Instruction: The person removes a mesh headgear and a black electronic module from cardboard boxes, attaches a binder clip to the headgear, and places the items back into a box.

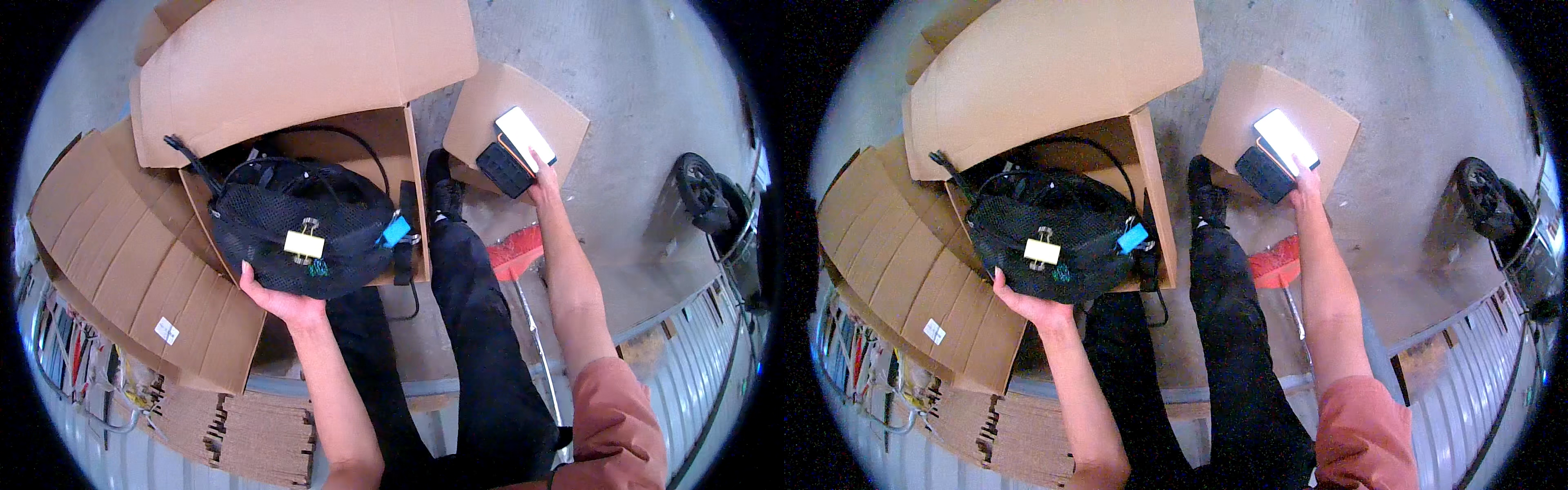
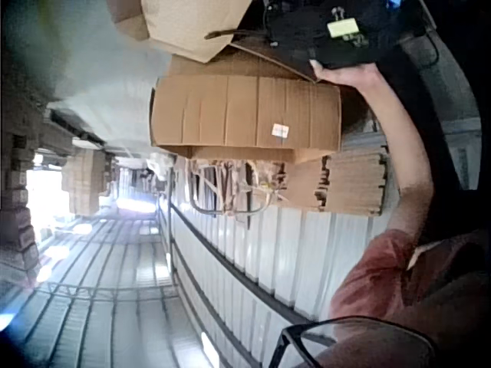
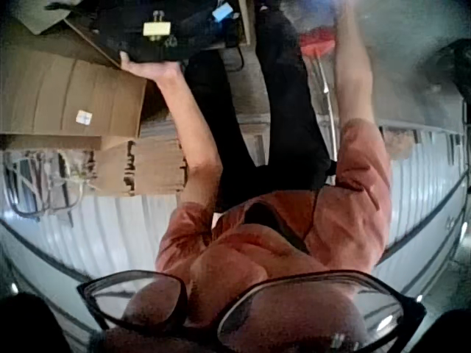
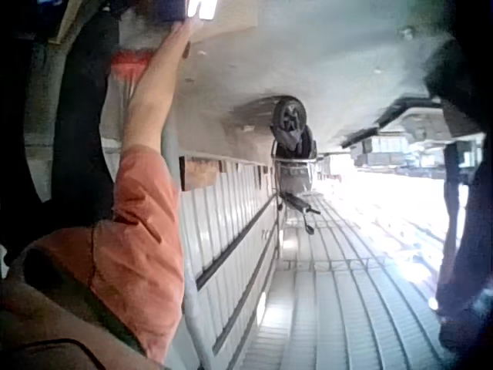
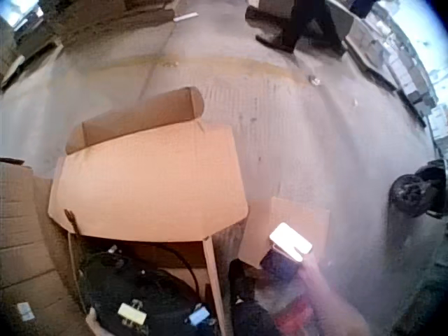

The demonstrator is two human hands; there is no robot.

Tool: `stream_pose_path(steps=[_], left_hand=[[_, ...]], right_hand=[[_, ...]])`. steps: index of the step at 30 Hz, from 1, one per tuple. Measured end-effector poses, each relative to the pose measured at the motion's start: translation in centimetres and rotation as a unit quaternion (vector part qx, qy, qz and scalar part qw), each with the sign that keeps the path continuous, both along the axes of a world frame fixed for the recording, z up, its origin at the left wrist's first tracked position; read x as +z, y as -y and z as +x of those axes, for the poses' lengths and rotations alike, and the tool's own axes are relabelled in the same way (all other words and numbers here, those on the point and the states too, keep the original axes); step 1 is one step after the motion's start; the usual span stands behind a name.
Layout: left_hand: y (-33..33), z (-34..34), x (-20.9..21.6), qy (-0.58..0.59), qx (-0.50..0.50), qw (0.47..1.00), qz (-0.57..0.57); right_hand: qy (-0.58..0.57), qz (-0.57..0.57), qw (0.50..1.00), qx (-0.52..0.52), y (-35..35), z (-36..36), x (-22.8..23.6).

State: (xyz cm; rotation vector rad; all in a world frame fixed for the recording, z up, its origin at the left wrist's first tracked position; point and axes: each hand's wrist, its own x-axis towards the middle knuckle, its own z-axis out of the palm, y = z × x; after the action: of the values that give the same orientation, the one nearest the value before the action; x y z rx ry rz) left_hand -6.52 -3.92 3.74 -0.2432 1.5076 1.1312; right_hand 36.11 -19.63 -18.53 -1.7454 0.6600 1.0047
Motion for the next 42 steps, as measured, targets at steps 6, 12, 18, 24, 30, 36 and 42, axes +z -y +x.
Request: stream_pose_path(steps=[6, 12, 18, 24, 30, 36, 42], left_hand=[[0.3, 0.5, -2.8, -0.138, -0.020, 0.989, -0.046], [2.0, -0.5, -0.9, -0.241, -0.155, 0.953, -0.099], [-1.5, -4.5, -0.4, -0.297, -0.255, 0.918, -0.059], [-0.3, -2.8, -1.6, -0.350, -0.260, 0.893, -0.108], [-2.0, -4.1, -2.7, -0.325, -0.301, 0.893, -0.083], [-2.5, -10.8, 0.5, -0.352, -0.415, 0.839, -0.019], [-17.3, -15.4, 0.5, -0.431, -0.342, 0.822, 0.147]], right_hand=[[0.077, -0.158, 0.967, 0.186, 0.1, -1.5, -2.3], [0.243, -0.374, 0.821, 0.356, 0.1, 0.9, -2.2], [0.195, 0.010, 0.930, 0.310, -11.4, -6.9, 9.8], [-0.066, 0.186, 0.915, 0.351, -26.0, -10.3, 18.8], [0.145, 0.150, 0.821, 0.532, -27.4, -11.0, 22.0], [0.316, 0.081, 0.767, 0.553, -21.0, -12.4, 24.6], [0.574, 0.025, 0.586, 0.571, -17.7, -15.9, 25.6]])
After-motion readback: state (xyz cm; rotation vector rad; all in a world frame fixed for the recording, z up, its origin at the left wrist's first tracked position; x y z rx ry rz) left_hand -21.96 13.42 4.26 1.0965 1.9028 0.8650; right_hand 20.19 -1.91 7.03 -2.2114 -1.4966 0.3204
